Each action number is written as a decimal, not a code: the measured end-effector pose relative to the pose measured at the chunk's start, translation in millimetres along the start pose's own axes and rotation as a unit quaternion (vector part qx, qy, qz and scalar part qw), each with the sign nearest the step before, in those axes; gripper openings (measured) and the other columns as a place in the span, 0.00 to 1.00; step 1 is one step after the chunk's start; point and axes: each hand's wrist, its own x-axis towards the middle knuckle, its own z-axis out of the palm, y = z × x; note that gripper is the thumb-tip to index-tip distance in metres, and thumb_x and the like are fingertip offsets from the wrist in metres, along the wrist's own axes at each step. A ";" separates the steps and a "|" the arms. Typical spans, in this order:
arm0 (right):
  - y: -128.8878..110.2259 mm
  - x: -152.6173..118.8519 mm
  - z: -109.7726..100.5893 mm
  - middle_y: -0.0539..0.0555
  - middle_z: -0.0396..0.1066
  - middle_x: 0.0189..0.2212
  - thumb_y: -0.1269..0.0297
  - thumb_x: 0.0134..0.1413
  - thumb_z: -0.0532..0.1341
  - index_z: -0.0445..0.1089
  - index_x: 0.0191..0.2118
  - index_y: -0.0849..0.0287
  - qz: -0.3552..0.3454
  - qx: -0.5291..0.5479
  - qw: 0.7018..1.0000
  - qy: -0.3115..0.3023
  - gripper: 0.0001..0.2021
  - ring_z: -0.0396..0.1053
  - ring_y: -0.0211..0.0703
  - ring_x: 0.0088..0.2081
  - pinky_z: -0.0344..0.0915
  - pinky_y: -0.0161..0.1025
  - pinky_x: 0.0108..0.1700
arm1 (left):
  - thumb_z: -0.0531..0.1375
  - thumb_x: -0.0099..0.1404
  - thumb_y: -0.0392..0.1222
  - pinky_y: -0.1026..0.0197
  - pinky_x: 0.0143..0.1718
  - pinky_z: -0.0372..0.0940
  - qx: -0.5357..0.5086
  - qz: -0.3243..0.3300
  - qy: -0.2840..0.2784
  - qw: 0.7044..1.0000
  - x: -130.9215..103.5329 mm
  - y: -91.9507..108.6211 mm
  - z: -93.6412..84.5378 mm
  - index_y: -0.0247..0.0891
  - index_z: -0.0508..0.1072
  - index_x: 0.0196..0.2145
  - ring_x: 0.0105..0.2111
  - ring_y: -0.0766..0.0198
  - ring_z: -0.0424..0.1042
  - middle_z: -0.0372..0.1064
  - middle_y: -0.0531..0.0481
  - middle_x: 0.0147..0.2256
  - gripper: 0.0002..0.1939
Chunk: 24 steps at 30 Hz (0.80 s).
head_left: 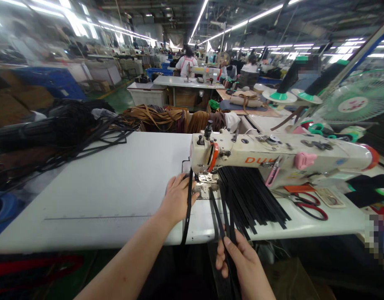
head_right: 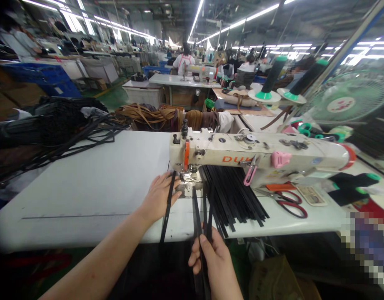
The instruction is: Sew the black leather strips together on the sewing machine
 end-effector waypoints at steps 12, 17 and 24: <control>9.6 2.7 -0.3 0.51 0.70 0.25 0.37 0.50 0.72 0.69 0.36 0.58 0.006 -0.030 0.999 -0.030 0.27 0.70 0.44 0.25 0.65 0.35 0.26 | 0.61 0.71 0.46 0.30 0.67 0.51 -0.001 -0.017 0.018 1.000 0.6 -2.7 5.5 0.48 0.71 0.59 0.68 0.40 0.53 0.63 0.45 0.63 0.19; 7.1 4.5 -0.9 0.53 0.71 0.25 0.36 0.54 0.69 0.71 0.32 0.59 -0.017 -0.067 0.996 -0.065 0.26 0.68 0.43 0.27 0.64 0.36 0.31 | 0.61 0.72 0.49 0.30 0.68 0.50 -0.004 -0.022 0.021 1.000 2.1 -0.6 4.8 0.49 0.70 0.59 0.68 0.39 0.53 0.64 0.46 0.63 0.20; 6.0 5.5 -2.7 0.52 0.71 0.26 0.37 0.55 0.68 0.75 0.33 0.57 -0.048 -0.105 0.993 -0.026 0.24 0.61 0.42 0.26 0.58 0.35 0.30 | 0.59 0.73 0.52 0.29 0.68 0.49 -0.014 -0.034 0.003 0.999 2.6 -0.1 4.8 0.48 0.70 0.60 0.69 0.39 0.52 0.63 0.45 0.64 0.21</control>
